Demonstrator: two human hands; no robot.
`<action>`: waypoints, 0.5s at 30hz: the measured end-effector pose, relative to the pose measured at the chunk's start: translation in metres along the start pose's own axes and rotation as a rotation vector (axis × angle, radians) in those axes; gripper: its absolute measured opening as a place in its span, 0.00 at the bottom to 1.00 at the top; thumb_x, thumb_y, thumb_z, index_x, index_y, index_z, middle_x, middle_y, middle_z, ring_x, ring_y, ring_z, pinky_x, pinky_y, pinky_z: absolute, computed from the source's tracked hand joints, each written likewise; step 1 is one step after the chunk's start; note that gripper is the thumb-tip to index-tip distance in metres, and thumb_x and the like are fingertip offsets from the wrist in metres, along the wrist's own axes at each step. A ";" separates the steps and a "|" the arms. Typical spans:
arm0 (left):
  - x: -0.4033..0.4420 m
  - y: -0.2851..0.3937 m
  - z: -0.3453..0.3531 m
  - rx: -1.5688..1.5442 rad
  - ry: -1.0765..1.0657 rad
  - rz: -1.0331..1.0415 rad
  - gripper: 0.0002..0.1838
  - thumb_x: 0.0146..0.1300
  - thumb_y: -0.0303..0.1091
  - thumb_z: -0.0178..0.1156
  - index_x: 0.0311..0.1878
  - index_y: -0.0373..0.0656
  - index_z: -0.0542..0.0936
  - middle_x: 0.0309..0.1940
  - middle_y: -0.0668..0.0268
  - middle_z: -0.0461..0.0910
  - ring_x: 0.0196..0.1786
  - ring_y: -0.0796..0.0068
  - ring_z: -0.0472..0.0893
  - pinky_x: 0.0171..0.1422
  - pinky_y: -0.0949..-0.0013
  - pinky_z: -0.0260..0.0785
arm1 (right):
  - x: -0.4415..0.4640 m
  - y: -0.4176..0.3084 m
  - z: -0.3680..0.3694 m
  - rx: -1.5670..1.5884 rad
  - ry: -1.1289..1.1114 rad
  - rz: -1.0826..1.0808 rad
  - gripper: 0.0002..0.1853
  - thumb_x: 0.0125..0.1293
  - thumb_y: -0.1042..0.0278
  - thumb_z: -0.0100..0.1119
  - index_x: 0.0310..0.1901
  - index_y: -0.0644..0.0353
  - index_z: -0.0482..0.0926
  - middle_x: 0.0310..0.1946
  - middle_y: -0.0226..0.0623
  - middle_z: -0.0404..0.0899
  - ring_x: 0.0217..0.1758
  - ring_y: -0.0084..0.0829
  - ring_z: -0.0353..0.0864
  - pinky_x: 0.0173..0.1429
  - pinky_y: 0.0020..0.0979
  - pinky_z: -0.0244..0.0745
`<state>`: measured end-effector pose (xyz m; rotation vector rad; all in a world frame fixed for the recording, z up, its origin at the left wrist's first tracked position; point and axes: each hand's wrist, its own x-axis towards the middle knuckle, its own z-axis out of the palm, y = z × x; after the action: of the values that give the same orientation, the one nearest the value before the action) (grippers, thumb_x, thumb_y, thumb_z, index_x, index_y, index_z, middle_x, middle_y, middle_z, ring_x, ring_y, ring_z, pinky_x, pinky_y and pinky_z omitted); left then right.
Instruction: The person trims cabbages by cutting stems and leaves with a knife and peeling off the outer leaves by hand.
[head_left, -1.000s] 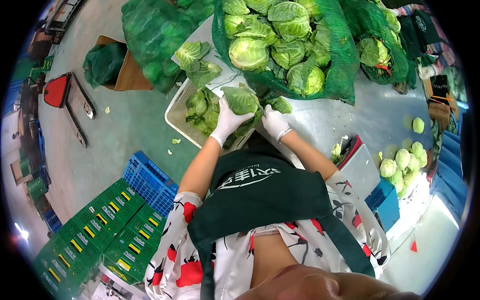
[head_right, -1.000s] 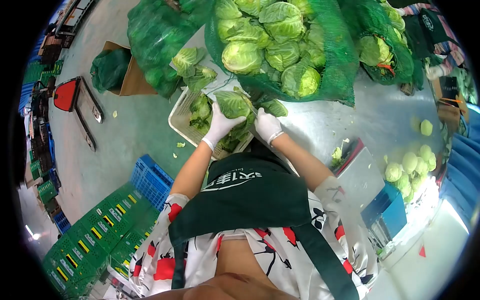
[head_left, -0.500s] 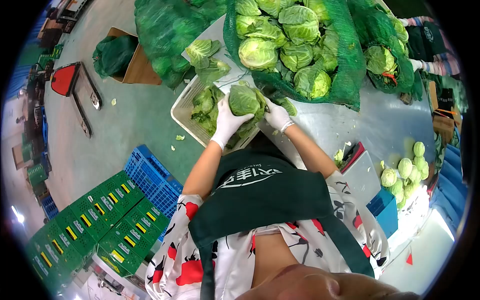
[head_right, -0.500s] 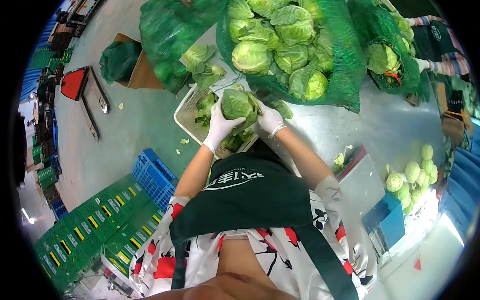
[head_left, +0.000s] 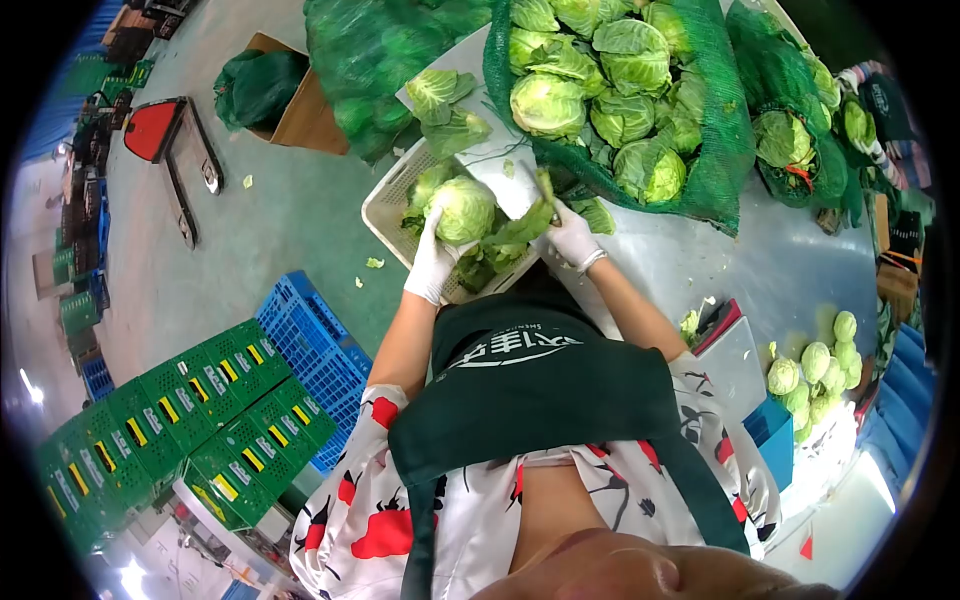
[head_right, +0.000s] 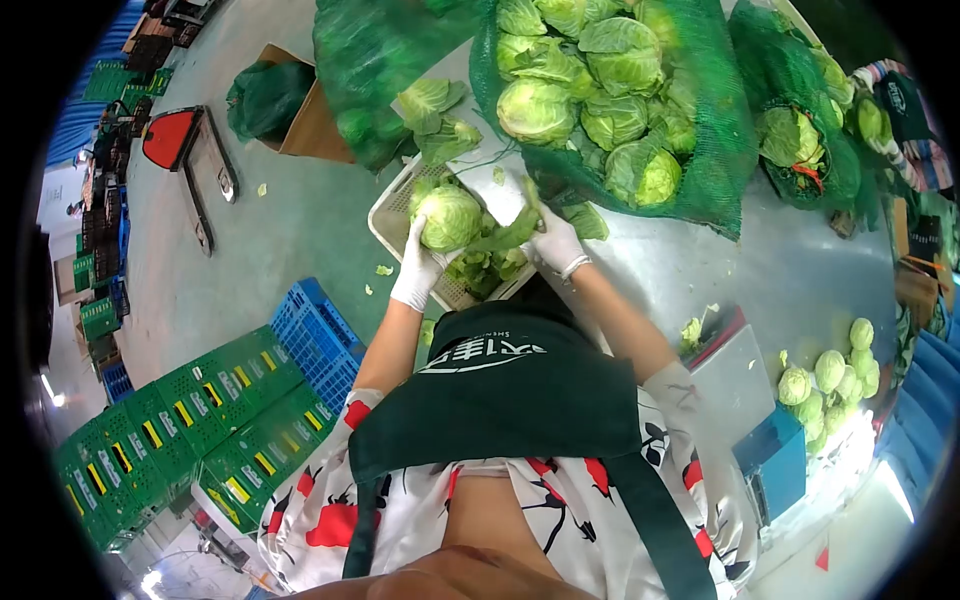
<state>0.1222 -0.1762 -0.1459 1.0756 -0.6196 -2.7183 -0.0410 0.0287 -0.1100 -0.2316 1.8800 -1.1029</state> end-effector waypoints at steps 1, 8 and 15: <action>-0.005 0.000 -0.002 0.034 -0.004 0.034 0.36 0.66 0.51 0.63 0.72 0.45 0.65 0.65 0.60 0.75 0.65 0.61 0.77 0.66 0.48 0.73 | 0.005 0.010 0.007 -0.163 0.033 -0.107 0.30 0.68 0.65 0.54 0.73 0.51 0.66 0.29 0.37 0.83 0.22 0.27 0.79 0.30 0.29 0.74; -0.031 -0.002 0.040 0.226 0.077 0.347 0.31 0.65 0.31 0.66 0.69 0.41 0.65 0.61 0.61 0.75 0.62 0.65 0.78 0.65 0.61 0.74 | -0.020 -0.048 0.037 -0.175 0.030 -0.264 0.32 0.75 0.45 0.47 0.73 0.57 0.63 0.42 0.56 0.84 0.40 0.55 0.85 0.48 0.46 0.78; -0.039 -0.005 0.059 0.388 0.130 0.565 0.36 0.57 0.27 0.73 0.66 0.37 0.66 0.58 0.60 0.76 0.59 0.71 0.76 0.65 0.67 0.69 | -0.020 -0.057 0.068 -0.422 0.224 -0.566 0.30 0.77 0.49 0.43 0.75 0.53 0.58 0.48 0.54 0.83 0.37 0.58 0.84 0.45 0.53 0.78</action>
<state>0.1105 -0.1415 -0.0851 0.9504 -1.2438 -2.0750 0.0080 -0.0342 -0.0665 -0.9617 2.3135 -1.1090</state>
